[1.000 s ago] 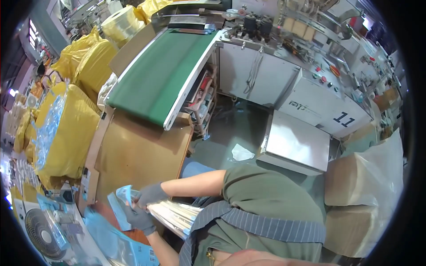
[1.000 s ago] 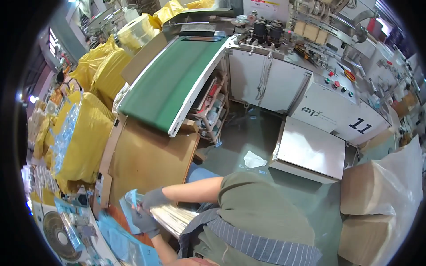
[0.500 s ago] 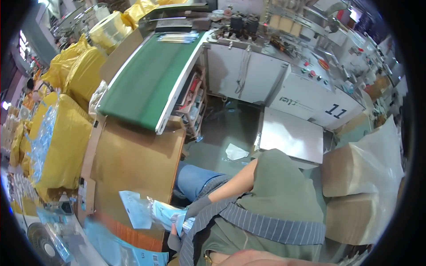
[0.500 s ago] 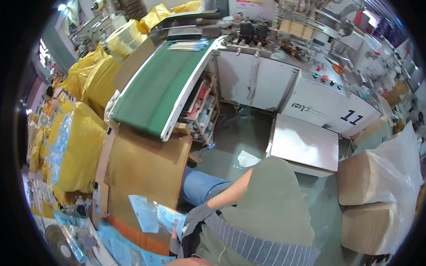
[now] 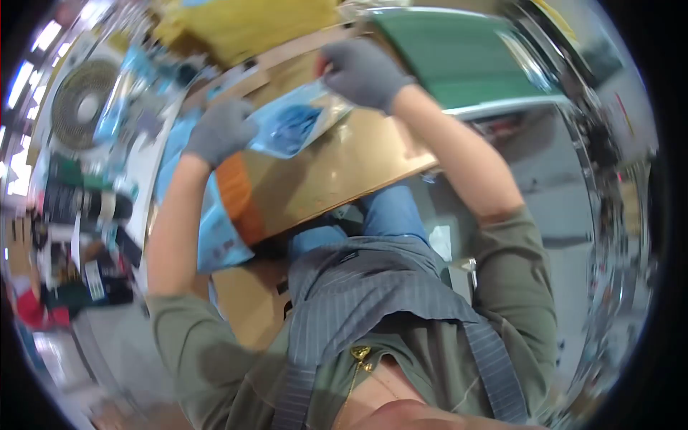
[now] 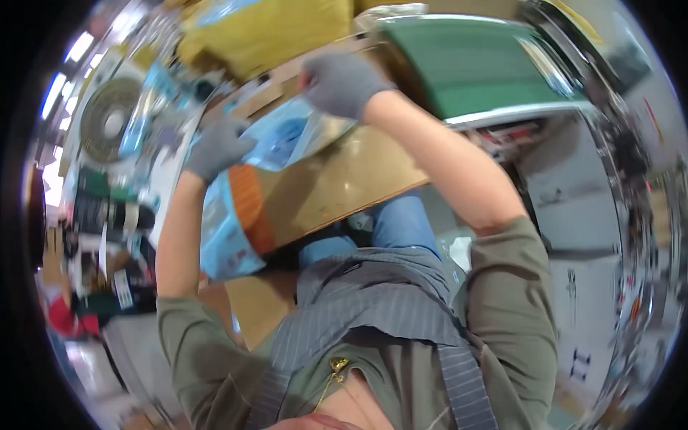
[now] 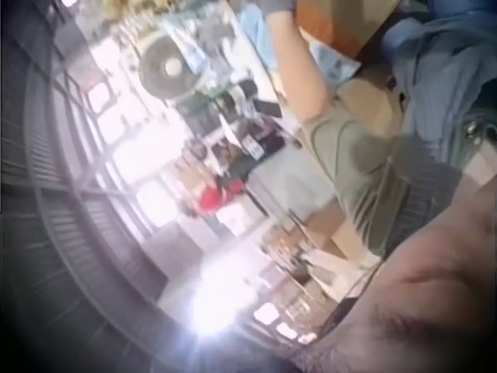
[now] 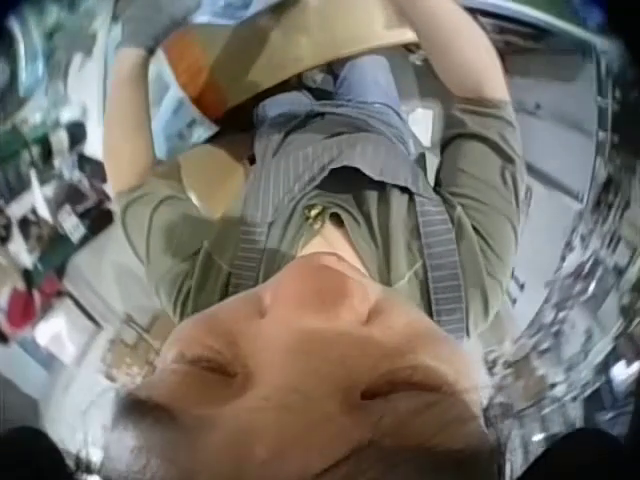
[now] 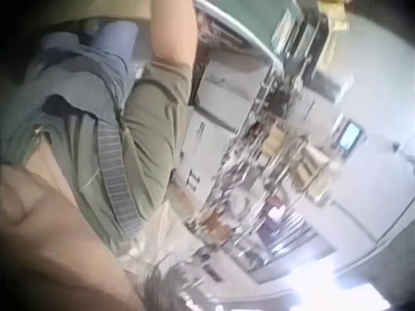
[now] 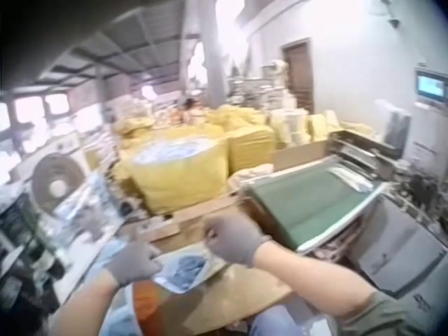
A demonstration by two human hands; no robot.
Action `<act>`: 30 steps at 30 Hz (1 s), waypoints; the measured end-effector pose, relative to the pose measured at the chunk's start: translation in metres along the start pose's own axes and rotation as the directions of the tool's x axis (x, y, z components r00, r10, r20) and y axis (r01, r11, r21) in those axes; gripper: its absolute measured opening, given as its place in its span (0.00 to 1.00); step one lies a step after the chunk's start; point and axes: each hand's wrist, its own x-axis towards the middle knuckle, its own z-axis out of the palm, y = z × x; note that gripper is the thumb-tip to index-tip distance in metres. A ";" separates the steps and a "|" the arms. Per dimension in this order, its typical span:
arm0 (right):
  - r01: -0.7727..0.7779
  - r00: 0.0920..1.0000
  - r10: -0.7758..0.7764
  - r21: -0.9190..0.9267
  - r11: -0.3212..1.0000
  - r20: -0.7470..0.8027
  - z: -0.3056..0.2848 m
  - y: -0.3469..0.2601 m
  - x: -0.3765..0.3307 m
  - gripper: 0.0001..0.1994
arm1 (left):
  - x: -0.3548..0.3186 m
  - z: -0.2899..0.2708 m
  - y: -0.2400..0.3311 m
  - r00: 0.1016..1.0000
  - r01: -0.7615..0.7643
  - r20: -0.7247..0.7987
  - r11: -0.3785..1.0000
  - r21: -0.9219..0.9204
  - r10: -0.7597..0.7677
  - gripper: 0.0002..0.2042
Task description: Packaging bundles of thin wooden sticks into plastic sleeves at a manufacturing station.
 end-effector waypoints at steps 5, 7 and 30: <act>-0.250 0.967 0.196 0.431 0.867 0.165 0.005 -0.028 0.060 0.09 | -0.021 -0.056 -0.018 0.975 0.109 -0.174 0.979 -0.172 -0.139 0.16; -0.229 0.972 0.177 0.459 0.858 0.155 0.001 -0.055 0.069 0.09 | -0.053 -0.075 -0.003 0.950 0.221 -0.154 0.934 -0.280 -0.271 0.17; 0.115 0.435 -0.808 0.866 0.487 0.397 0.156 -0.271 -0.047 0.15 | -0.597 0.153 0.050 0.086 -0.441 0.300 -0.306 -0.844 -0.950 0.18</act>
